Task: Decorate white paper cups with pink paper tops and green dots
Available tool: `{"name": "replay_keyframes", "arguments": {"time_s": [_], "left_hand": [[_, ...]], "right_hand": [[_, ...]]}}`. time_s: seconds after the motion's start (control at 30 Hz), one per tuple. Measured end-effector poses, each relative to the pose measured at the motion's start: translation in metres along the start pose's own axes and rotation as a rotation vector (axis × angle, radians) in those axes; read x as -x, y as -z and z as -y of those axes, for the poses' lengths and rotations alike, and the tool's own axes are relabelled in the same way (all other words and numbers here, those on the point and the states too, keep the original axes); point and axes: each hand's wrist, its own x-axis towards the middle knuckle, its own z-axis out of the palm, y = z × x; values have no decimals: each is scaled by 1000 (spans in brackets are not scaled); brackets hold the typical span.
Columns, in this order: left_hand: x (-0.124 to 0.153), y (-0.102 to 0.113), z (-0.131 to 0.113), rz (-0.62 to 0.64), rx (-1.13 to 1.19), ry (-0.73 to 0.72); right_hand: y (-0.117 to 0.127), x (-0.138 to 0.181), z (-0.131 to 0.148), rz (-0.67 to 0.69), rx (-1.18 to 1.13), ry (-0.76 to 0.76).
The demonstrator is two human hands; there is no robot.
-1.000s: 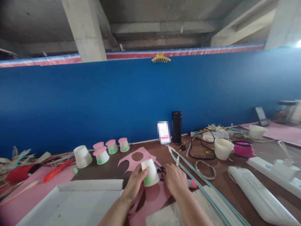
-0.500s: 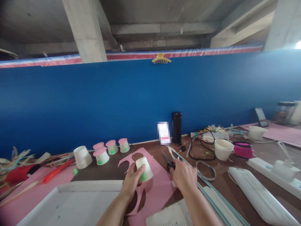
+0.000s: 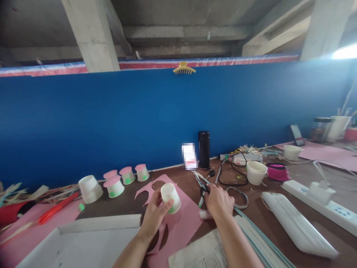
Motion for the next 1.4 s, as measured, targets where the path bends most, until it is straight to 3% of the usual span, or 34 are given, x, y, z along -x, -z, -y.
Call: {"name": "replay_keyframes", "arguments": {"time_s": [0.27,0.43,0.7,0.9,1.07,1.4], "left_hand": [[4,-7,13,20,-364,-109],[4,-6,13,34,-398,-98],[5,-8,15,10,-458,-97],[4,-7,16,40,-446,-86],[4,-6,19,37,-467,-105],[3,-6,19,85,-578,-107]], "right_hand": [[7,0,5,-42,-85,-5],[13,-3,-6,-86,-115,-132],[9,-9,-24,-28,-83,-235],[11,-2,-10,-62,-19,-120],[6,2,7,34,21,-3],[3,1,15,41,-14,-25]]}}
